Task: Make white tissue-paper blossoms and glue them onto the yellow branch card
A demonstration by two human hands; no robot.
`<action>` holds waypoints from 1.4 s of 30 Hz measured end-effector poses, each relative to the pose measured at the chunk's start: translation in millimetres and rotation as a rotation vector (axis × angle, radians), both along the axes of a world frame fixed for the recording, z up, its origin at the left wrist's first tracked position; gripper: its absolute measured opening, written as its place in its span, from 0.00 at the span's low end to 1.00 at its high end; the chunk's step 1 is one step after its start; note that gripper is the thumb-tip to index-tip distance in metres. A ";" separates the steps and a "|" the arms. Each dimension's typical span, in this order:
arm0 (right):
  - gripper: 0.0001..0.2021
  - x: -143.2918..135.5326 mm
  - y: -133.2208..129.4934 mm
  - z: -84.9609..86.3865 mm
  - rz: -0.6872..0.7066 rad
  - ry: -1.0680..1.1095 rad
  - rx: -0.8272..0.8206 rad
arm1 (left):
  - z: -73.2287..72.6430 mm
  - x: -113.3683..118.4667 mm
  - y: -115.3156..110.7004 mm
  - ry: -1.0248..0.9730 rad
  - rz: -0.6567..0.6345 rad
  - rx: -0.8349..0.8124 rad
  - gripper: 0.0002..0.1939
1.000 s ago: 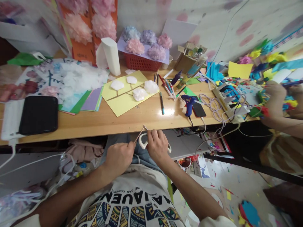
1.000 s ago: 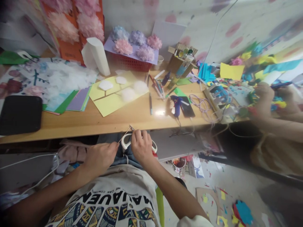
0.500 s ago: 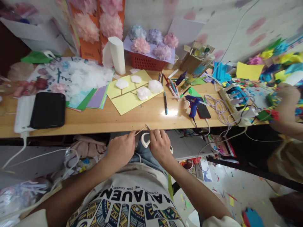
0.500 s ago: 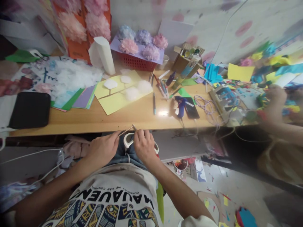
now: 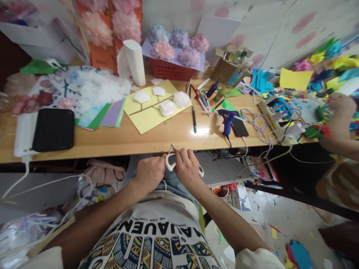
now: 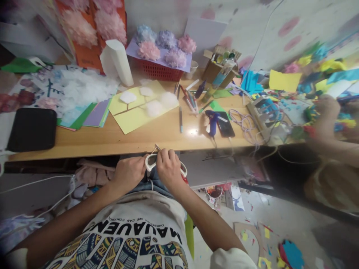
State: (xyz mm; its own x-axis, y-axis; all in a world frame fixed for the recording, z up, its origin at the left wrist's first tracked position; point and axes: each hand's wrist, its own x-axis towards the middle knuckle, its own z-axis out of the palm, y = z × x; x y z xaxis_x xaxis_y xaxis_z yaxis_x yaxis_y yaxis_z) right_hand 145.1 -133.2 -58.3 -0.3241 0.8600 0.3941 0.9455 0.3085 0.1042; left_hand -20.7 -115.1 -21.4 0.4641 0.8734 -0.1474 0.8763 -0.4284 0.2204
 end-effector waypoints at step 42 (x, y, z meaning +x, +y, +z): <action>0.07 -9.0 1.9 -3.1 -0.035 -0.023 -0.067 | -9.4 -2.3 -2.5 -0.092 0.145 -0.013 0.13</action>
